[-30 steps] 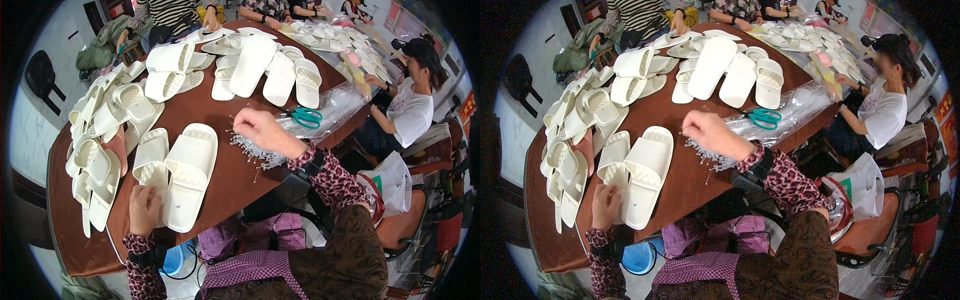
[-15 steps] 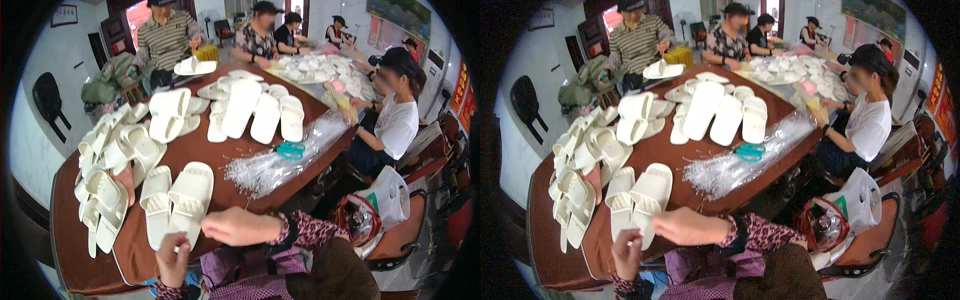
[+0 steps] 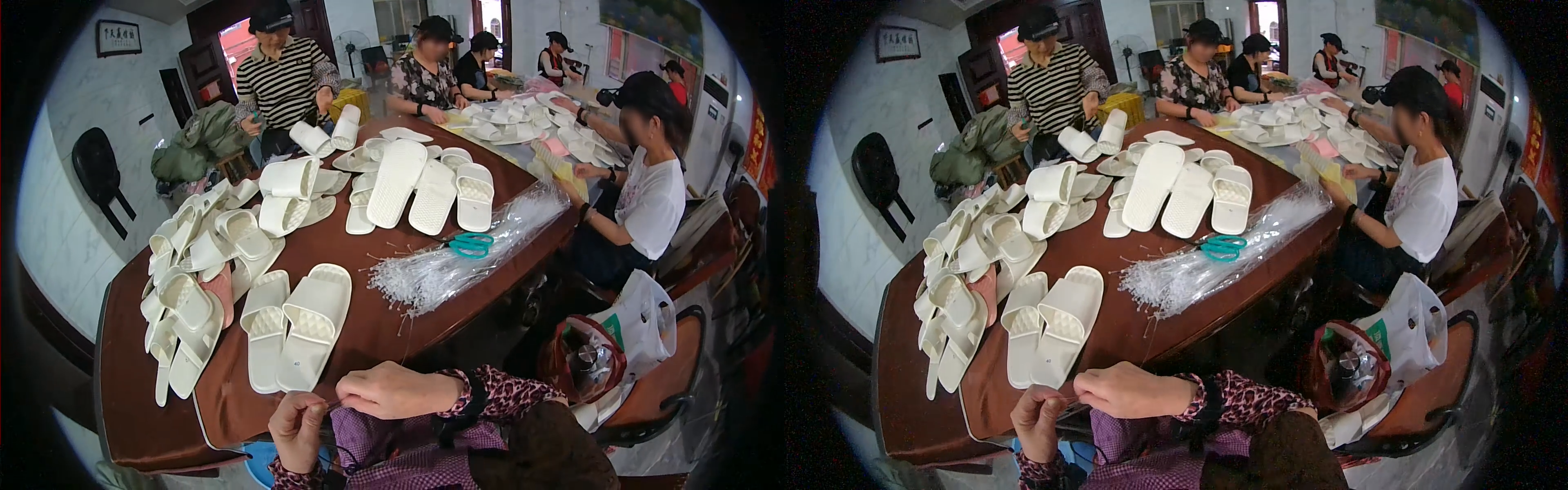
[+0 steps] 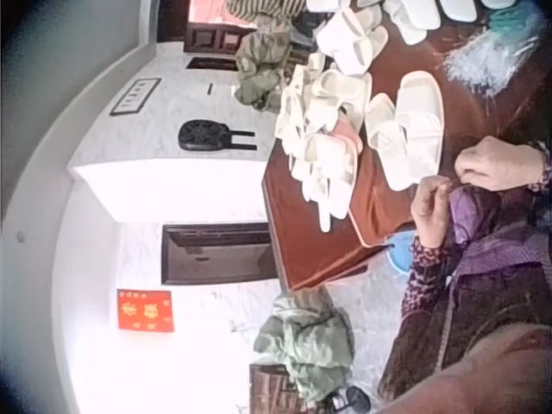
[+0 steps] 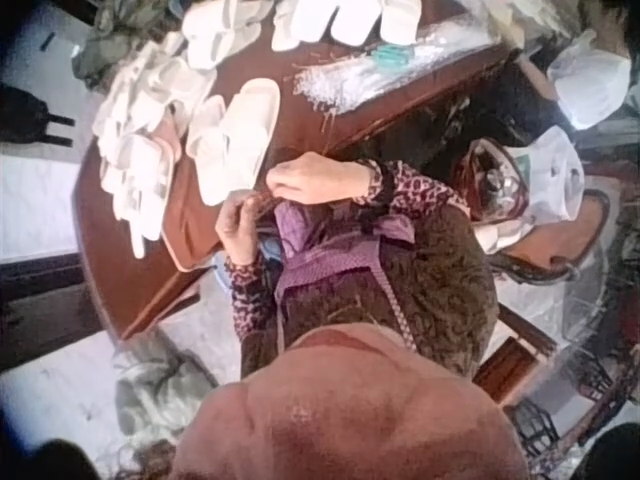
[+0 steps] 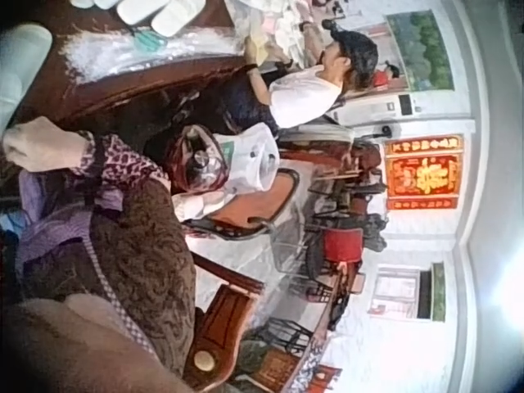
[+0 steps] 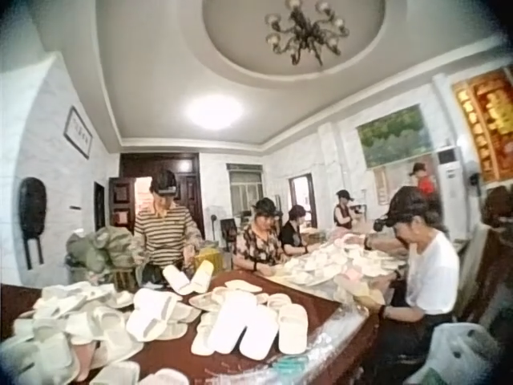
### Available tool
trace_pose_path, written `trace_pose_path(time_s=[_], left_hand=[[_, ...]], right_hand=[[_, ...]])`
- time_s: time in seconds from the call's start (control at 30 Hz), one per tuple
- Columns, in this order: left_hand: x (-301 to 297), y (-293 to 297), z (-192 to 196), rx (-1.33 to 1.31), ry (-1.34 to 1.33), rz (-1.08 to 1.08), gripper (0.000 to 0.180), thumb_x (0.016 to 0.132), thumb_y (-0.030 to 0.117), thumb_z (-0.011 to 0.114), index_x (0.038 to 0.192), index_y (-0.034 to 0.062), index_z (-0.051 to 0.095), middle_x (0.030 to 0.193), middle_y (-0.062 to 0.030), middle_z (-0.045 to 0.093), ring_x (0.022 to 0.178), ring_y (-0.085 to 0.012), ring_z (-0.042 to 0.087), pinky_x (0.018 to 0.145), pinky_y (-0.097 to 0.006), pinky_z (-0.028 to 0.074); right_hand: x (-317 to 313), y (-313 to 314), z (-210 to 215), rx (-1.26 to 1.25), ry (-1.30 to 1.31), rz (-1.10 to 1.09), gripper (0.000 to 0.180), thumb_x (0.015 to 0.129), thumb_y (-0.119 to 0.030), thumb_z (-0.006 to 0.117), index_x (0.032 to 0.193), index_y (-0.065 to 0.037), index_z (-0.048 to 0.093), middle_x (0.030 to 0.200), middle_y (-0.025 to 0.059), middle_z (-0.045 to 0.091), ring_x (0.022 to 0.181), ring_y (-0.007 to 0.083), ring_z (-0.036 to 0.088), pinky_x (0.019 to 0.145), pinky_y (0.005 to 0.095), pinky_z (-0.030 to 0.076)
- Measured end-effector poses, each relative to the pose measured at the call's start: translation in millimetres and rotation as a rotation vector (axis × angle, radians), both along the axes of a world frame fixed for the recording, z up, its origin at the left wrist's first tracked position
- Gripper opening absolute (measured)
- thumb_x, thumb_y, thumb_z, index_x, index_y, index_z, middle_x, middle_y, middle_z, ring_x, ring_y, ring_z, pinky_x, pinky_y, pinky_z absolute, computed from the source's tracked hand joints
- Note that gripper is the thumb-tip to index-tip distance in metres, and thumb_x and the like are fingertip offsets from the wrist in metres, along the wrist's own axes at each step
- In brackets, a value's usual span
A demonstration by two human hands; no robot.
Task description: The recorder is assembling white slippers by threading and cutting plastic fasteners.
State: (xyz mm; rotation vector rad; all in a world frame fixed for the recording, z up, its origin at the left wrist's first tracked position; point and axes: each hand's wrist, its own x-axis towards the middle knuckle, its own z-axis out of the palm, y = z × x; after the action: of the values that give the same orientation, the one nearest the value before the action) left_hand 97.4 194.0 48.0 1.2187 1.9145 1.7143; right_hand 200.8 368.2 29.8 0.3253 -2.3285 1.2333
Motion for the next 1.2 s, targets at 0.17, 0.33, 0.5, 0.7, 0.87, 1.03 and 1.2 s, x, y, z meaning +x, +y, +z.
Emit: trace_pose_path(time_s=[0.17,0.33,0.5,0.7,0.87,1.03,1.2], left_hand=[[4,-5,2,0.174,-0.027,0.054,0.015,0.09,0.012,0.057,0.084,-0.0011,0.057,0.08,-0.0085,0.058,0.071,-0.0122,0.054,0.066,-0.023,0.044],[5,-16,3,0.284,-0.043,0.085,0.013,0.092,0.015,0.052,0.09,0.0025,0.05,0.084,-0.0076,0.054,0.068,-0.0127,0.049,0.062,-0.025,0.04],[1,-15,9,0.321,-0.099,0.144,0.012,0.093,0.012,0.05,0.086,0.0029,0.051,0.084,-0.0062,0.054,0.068,-0.0117,0.049,0.062,-0.025,0.04],[-9,-19,0,0.286,-0.173,0.147,0.015,0.095,0.015,0.048,0.093,0.0004,0.052,0.087,-0.0092,0.057,0.071,-0.0131,0.053,0.065,-0.026,0.045],[-10,-25,-6,0.222,-0.101,0.158,0.015,0.096,0.016,0.047,0.093,0.0012,0.051,0.087,-0.0091,0.057,0.071,-0.0128,0.052,0.068,-0.026,0.044],[-31,-25,-23,0.125,0.068,0.248,0.016,0.096,0.016,0.047,0.093,0.0004,0.051,0.086,-0.0076,0.057,0.072,-0.0121,0.051,0.07,-0.026,0.043],[-43,-26,-33,0.062,0.047,0.33,0.018,0.096,0.016,0.046,0.091,-0.0005,0.053,0.086,-0.0068,0.058,0.073,-0.0115,0.053,0.071,-0.025,0.044]], right_hand=[[12,-1,-6,0.012,0.054,-0.042,0.012,0.087,-0.014,0.054,0.084,-0.004,0.048,0.074,0.0119,0.056,0.066,0.0335,0.058,0.057,0.0411,0.046],[18,-3,-2,-0.006,0.079,-0.054,0.011,0.086,-0.014,0.054,0.084,-0.005,0.048,0.074,0.0113,0.055,0.067,0.0325,0.058,0.058,0.0406,0.046],[24,4,-3,0.053,0.127,-0.115,0.011,0.084,-0.014,0.055,0.081,-0.004,0.051,0.075,0.0122,0.055,0.071,0.0328,0.057,0.063,0.0415,0.046],[37,8,-1,0.105,0.138,-0.183,0.01,0.082,-0.011,0.06,0.084,-0.005,0.052,0.078,0.0106,0.055,0.074,0.0308,0.056,0.068,0.0401,0.044],[36,5,-13,0.089,0.13,-0.203,0.012,0.081,-0.01,0.062,0.085,-0.006,0.052,0.077,0.0082,0.055,0.074,0.0276,0.056,0.068,0.038,0.044],[38,3,-24,0.085,0.123,-0.249,0.011,0.081,-0.01,0.062,0.085,-0.007,0.052,0.077,0.0073,0.054,0.073,0.0264,0.055,0.068,0.037,0.042],[42,9,-30,0.133,0.077,-0.275,0.01,0.082,-0.01,0.061,0.084,-0.006,0.052,0.075,0.0075,0.053,0.072,0.0267,0.054,0.067,0.0368,0.041]])
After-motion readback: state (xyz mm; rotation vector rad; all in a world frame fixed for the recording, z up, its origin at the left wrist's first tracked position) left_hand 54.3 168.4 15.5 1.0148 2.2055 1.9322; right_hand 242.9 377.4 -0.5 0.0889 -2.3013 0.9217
